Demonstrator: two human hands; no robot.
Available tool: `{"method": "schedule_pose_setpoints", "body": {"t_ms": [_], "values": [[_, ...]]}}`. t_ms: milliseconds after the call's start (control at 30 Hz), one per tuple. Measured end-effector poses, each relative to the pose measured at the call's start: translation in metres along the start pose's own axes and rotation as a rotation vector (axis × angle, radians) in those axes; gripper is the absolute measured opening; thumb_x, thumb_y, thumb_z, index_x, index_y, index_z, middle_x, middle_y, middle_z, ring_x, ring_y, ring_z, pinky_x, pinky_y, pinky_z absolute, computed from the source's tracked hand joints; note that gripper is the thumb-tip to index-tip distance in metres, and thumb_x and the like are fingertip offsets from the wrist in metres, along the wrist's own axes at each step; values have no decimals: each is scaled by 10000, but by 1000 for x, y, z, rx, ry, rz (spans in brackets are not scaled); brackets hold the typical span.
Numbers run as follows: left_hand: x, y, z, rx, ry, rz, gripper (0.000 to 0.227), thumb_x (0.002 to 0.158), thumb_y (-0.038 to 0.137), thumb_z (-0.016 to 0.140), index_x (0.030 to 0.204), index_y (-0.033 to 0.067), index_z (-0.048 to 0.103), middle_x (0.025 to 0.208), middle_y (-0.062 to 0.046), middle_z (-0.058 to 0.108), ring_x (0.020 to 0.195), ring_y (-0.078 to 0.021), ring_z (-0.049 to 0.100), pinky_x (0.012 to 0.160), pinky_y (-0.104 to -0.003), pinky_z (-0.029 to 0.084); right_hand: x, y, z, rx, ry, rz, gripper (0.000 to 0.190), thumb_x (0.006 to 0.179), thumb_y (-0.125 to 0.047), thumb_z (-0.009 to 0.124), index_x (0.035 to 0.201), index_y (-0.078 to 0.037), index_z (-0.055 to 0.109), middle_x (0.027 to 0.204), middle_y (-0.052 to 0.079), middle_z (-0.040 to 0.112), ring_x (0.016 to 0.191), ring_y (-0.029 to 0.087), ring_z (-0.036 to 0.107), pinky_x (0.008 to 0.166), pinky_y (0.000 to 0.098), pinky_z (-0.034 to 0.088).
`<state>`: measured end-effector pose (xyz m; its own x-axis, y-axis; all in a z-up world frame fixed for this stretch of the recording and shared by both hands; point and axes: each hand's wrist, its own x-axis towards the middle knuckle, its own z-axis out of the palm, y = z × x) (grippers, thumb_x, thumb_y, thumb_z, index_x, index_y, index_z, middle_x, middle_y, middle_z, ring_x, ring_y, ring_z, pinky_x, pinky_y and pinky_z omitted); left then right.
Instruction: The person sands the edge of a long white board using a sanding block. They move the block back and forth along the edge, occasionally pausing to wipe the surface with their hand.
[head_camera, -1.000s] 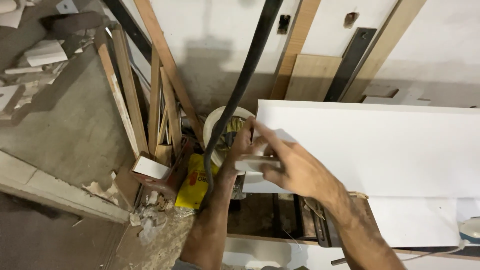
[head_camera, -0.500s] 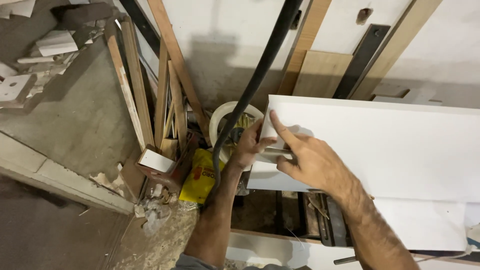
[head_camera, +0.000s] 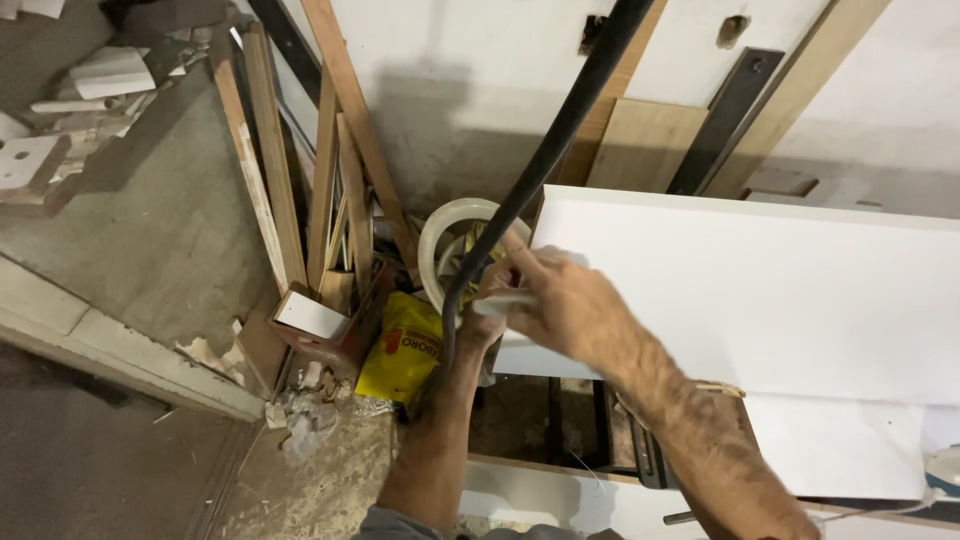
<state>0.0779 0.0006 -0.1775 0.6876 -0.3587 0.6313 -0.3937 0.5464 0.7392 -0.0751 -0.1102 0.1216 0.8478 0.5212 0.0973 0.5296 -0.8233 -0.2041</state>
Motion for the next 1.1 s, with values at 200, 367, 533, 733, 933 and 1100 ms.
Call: {"method": "schedule_pose_setpoints", "body": {"t_ms": [200,367,533,733,933,1100], "values": [[33,196,103,-473,184,-53,267,1054,18,733,1306,-53,678,983,-106,705,887,-166,674,813,-251,544,-48,-29,-37,267,32,284,1236,979,-92,766,1811,-66,-147,1246,298,796,1055,477,821,993,683,649],[27,128,68,-410,183,-100,263,1030,-59,706,1292,-39,688,963,-85,702,835,-134,635,731,-273,469,-36,-8,-19,217,109,294,1203,988,-193,717,1796,-12,-155,1150,326,792,1023,534,805,937,687,639],[24,126,65,-362,148,-31,393,1075,187,725,1363,-63,630,1001,-103,690,884,-122,608,781,-298,498,-27,-25,-23,155,85,218,1233,970,-171,770,1781,14,-139,1174,337,788,1048,552,800,941,693,646],[12,103,59,-11,174,199,615,877,-132,796,1455,46,681,1330,-85,794,1037,-146,737,861,-258,597,-25,-11,-9,37,99,230,1175,930,-238,772,1824,-71,27,1216,271,790,1075,477,810,930,615,679],[20,144,75,-297,258,-165,359,962,-103,768,1302,2,717,940,8,695,895,-74,641,854,-223,496,-34,-7,-18,100,154,272,1149,961,-219,724,1833,-82,-11,1163,304,796,1031,508,808,941,645,665],[15,102,67,47,316,-115,229,977,0,876,1176,44,772,917,-50,781,897,-92,653,840,-301,571,-46,8,-13,46,162,332,1152,949,-306,674,1847,-133,-28,1112,245,788,1055,475,785,933,633,646]]}}
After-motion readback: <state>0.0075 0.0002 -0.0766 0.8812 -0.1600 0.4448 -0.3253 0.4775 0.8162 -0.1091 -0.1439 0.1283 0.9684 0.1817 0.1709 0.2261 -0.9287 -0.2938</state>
